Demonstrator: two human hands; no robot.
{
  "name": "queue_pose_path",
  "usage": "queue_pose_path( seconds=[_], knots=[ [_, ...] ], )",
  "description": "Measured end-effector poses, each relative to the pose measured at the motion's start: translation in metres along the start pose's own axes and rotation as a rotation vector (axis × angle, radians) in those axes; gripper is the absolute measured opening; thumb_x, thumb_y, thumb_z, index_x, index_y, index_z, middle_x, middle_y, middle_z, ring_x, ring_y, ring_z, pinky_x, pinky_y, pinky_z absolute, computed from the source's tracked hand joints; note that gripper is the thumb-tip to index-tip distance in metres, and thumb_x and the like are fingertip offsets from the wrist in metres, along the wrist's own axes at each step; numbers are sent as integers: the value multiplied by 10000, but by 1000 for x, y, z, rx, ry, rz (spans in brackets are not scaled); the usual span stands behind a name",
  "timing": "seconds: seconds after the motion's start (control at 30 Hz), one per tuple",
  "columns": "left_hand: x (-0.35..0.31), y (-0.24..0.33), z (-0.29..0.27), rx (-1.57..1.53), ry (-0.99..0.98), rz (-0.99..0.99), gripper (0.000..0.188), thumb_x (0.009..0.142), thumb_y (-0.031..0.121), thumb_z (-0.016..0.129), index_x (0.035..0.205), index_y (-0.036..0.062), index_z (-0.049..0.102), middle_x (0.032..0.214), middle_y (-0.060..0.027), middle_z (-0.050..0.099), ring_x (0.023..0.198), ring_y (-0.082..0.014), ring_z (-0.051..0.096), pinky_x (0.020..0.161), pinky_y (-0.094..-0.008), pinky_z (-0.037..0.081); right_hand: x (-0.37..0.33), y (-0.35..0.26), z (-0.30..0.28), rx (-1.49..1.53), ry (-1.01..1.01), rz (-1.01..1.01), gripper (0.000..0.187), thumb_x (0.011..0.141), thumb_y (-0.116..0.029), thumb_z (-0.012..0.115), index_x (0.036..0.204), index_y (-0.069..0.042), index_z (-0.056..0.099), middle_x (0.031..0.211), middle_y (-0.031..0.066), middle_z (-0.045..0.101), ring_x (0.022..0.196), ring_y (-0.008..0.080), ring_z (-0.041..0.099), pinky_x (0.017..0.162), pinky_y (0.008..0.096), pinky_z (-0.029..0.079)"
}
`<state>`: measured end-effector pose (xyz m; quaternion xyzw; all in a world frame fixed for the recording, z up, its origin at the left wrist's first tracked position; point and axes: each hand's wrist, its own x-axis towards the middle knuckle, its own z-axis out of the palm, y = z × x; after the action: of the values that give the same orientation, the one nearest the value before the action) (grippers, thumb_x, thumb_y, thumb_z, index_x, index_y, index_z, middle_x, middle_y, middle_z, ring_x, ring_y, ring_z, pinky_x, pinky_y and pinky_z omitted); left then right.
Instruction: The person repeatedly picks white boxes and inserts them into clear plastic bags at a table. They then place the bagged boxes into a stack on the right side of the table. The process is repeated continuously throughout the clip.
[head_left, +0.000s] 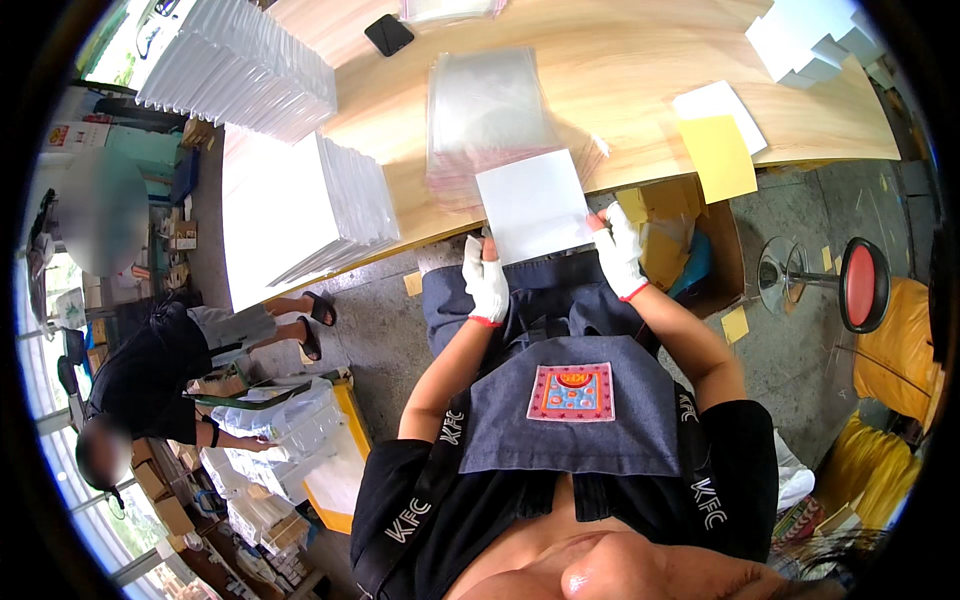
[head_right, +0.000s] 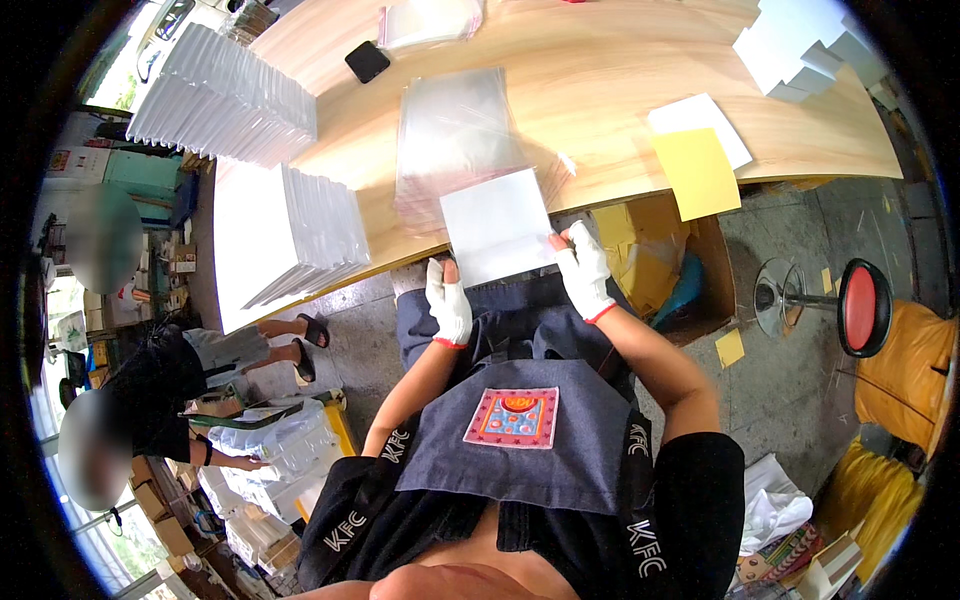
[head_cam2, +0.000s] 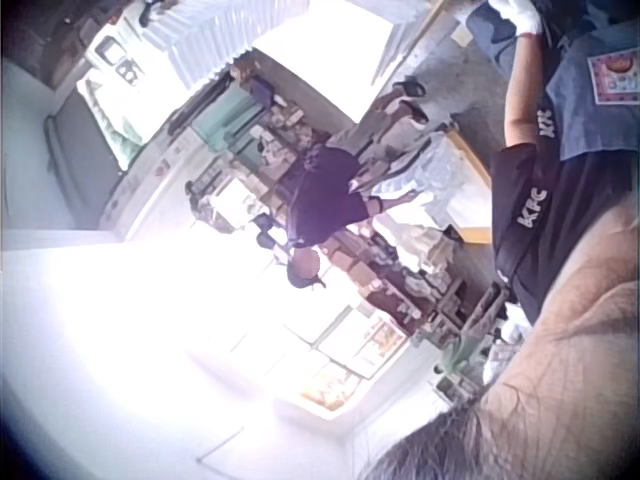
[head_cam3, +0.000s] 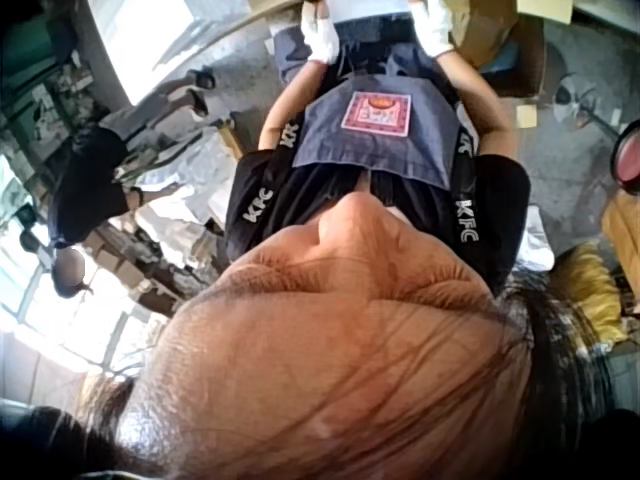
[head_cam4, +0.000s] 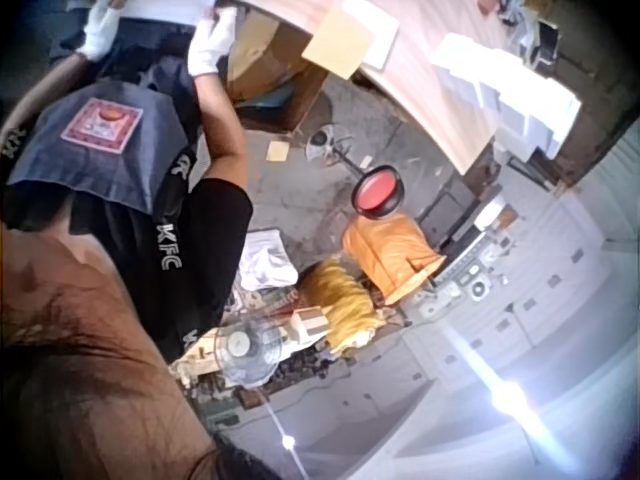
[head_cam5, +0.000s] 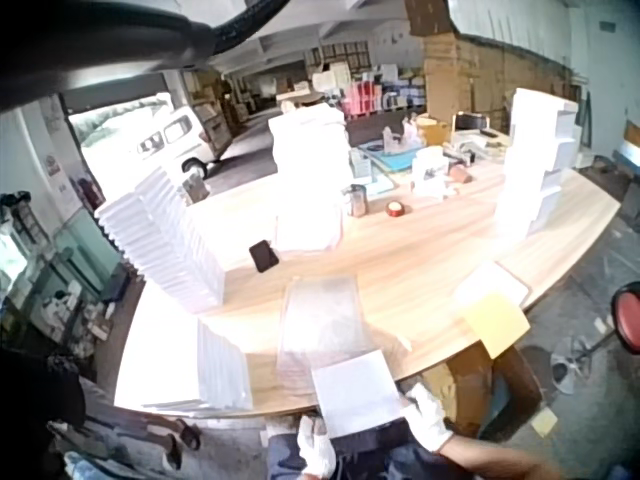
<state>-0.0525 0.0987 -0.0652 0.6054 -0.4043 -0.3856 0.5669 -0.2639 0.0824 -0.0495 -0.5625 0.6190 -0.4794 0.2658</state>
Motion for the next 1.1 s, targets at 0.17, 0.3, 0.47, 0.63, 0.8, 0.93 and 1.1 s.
queue_pose_path(
  seconds=[0.17, 0.3, 0.47, 0.63, 0.8, 0.93, 1.1],
  knots=[
    [4, -13, 22, -544, 171, -314, 198, 910, 273, 554, 917, 76, 531, 841, -12, 570, 735, -116, 536, 626, -269, 473, 6, -10, 24, 726, 104, 777, 220, 861, -266, 627, 716, -165, 497, 606, -61, 487, 416, 48, 355, 366, 190, 274],
    [3, -5, 14, -700, 150, -463, 219, 901, 299, 561, 970, 94, 523, 833, -26, 587, 719, -156, 587, 571, -331, 527, 13, 27, 24, 729, -20, 784, 240, 885, -347, 581, 761, -144, 545, 575, -43, 481, 411, 55, 410, 349, 200, 326],
    [-7, 38, -3, -132, -171, -398, 473, 890, 303, 581, 1222, -8, 452, 959, -43, 592, 833, -106, 554, 668, -250, 504, 20, -17, -18, 272, -364, 667, 391, 869, -421, 584, 1007, -56, 597, 656, -30, 504, 524, 59, 464, 474, 210, 385],
    [-7, 101, -34, -147, -263, -68, 396, 903, 233, 567, 1199, -8, 465, 964, -13, 543, 795, -66, 487, 635, -210, 429, 26, -42, -28, 514, -555, 467, 330, 894, -281, 575, 1050, 9, 569, 718, -28, 512, 554, 49, 454, 479, 193, 368],
    [12, 212, -128, 255, 105, 322, 309, 892, 259, 545, 1030, -17, 542, 748, -33, 510, 662, -107, 467, 609, -251, 407, 56, -169, 49, 827, -765, 153, 349, 900, -244, 552, 1118, 28, 533, 774, 7, 529, 615, 74, 454, 516, 228, 370],
    [60, 259, -191, 448, 361, 468, 338, 912, 288, 474, 942, -27, 593, 685, -34, 531, 587, -134, 448, 552, -301, 363, 81, -255, 116, 733, -896, 41, 302, 881, -305, 577, 739, -41, 538, 653, 9, 520, 566, 89, 475, 537, 239, 385],
    [91, 191, -237, 759, 406, 198, 362, 906, 281, 455, 1087, -2, 589, 868, -194, 647, 845, -273, 610, 724, -359, 477, 91, -248, 155, 167, -879, -207, 349, 869, -352, 589, 826, -6, 616, 661, 31, 590, 601, 106, 496, 551, 277, 402]
  ],
)
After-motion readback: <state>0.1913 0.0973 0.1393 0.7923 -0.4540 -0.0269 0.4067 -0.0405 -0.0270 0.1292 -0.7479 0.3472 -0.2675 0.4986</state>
